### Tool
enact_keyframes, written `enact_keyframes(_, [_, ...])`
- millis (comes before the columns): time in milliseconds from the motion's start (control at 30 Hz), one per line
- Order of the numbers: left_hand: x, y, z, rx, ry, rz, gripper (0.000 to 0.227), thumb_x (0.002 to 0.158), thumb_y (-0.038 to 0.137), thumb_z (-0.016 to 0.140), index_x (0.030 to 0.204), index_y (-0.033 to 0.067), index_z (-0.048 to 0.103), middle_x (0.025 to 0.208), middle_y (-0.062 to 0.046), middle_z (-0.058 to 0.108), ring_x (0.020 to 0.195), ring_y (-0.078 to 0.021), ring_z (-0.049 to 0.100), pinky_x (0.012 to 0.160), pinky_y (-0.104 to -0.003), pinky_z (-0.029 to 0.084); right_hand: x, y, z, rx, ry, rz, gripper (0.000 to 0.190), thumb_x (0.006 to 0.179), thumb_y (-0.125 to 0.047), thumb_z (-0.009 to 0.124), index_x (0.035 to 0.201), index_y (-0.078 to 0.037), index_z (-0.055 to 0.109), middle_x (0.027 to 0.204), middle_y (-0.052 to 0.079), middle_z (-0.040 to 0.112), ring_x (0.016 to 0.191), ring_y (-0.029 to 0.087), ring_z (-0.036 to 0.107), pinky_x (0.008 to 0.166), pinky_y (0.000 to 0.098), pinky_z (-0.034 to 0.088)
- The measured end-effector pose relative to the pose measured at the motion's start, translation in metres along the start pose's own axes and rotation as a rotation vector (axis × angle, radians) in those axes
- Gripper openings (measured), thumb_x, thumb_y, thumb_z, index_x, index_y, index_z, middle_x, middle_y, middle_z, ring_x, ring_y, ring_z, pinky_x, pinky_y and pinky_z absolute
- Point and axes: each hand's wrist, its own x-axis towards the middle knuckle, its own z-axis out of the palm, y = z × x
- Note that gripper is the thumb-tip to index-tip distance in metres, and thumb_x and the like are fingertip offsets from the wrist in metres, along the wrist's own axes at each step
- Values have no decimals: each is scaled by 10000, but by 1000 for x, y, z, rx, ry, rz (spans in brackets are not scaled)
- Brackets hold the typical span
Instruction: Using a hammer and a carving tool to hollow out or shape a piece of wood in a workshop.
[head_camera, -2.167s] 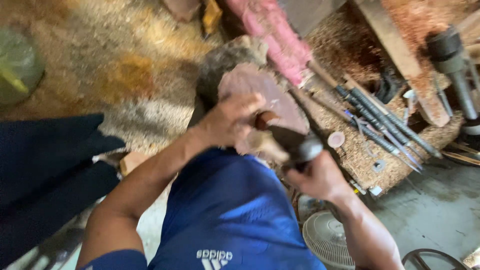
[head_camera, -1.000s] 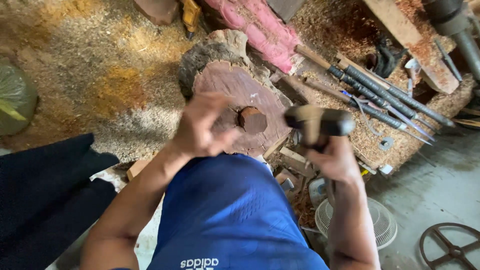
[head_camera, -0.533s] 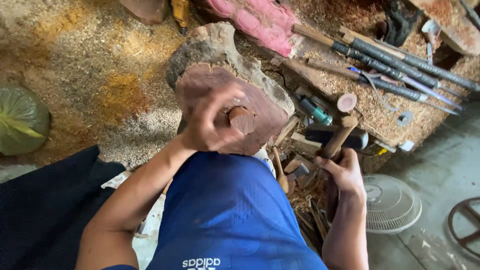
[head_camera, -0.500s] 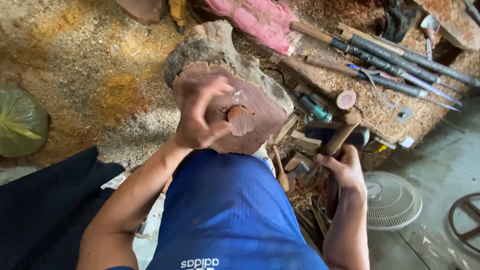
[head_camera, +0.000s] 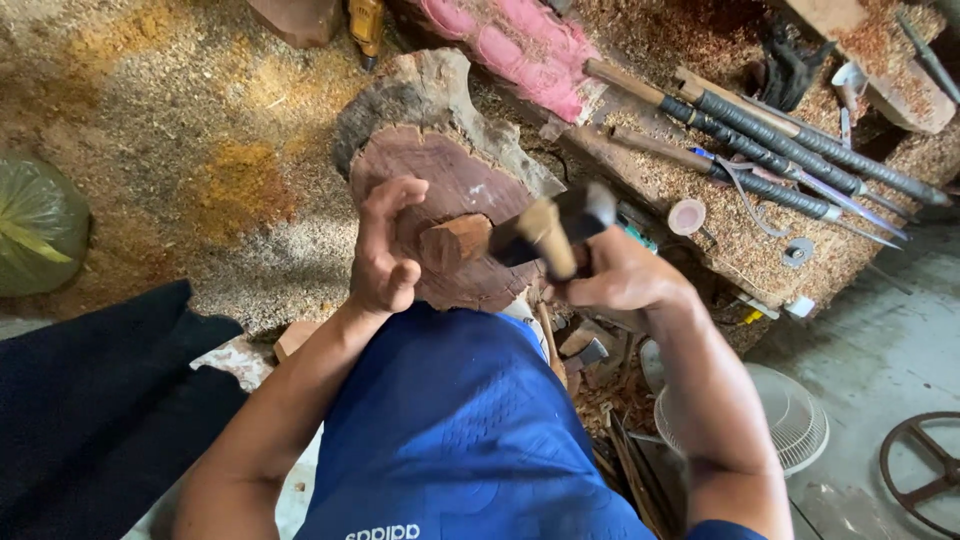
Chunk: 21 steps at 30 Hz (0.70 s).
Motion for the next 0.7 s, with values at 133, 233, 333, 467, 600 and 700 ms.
enact_keyframes(133, [1,2,2,268,-92,173,854,941,663,632,1474,27,429,1399,-178,533,1278,-314,548,1133,-452,464,-20,10,-33,-3,36,-34,534,689,37,698,1202,15,552,889,104,641,750,207,668,667,351,601])
enact_keyframes(233, [-4,2,13,543,-157,238,748,879,505,785,1383,37,492,1224,-162,622,1107,-291,598,969,-467,505,-41,15,-38,-2,163,-89,548,724,45,699,1241,20,520,908,113,653,763,205,665,677,353,598])
enact_keyframes(333, [-17,7,39,578,-206,368,509,888,301,850,1254,72,580,964,-75,647,841,-204,609,730,-401,523,-56,33,-34,92,242,-180,620,718,58,690,1302,10,487,941,104,647,793,196,654,692,344,583])
enact_keyframes(467, [10,22,38,355,-249,615,162,1020,99,779,1114,130,651,730,71,575,610,-80,576,517,-261,522,-72,60,-28,115,410,-48,541,761,77,737,1263,41,538,965,114,674,857,198,674,746,346,588])
enact_keyframes(600, [84,24,-39,-22,-39,367,68,1178,174,643,1118,157,616,934,19,673,763,-97,692,685,-263,666,-91,78,-23,205,381,-110,617,744,57,724,1313,-8,495,934,90,686,820,180,685,708,332,593])
enact_keyframes(700, [69,11,-76,112,-26,-141,281,1017,319,733,1154,90,645,981,26,726,716,-57,681,553,-235,590,-97,91,-15,182,445,-27,494,751,49,761,1197,19,548,954,83,710,858,183,701,741,341,600])
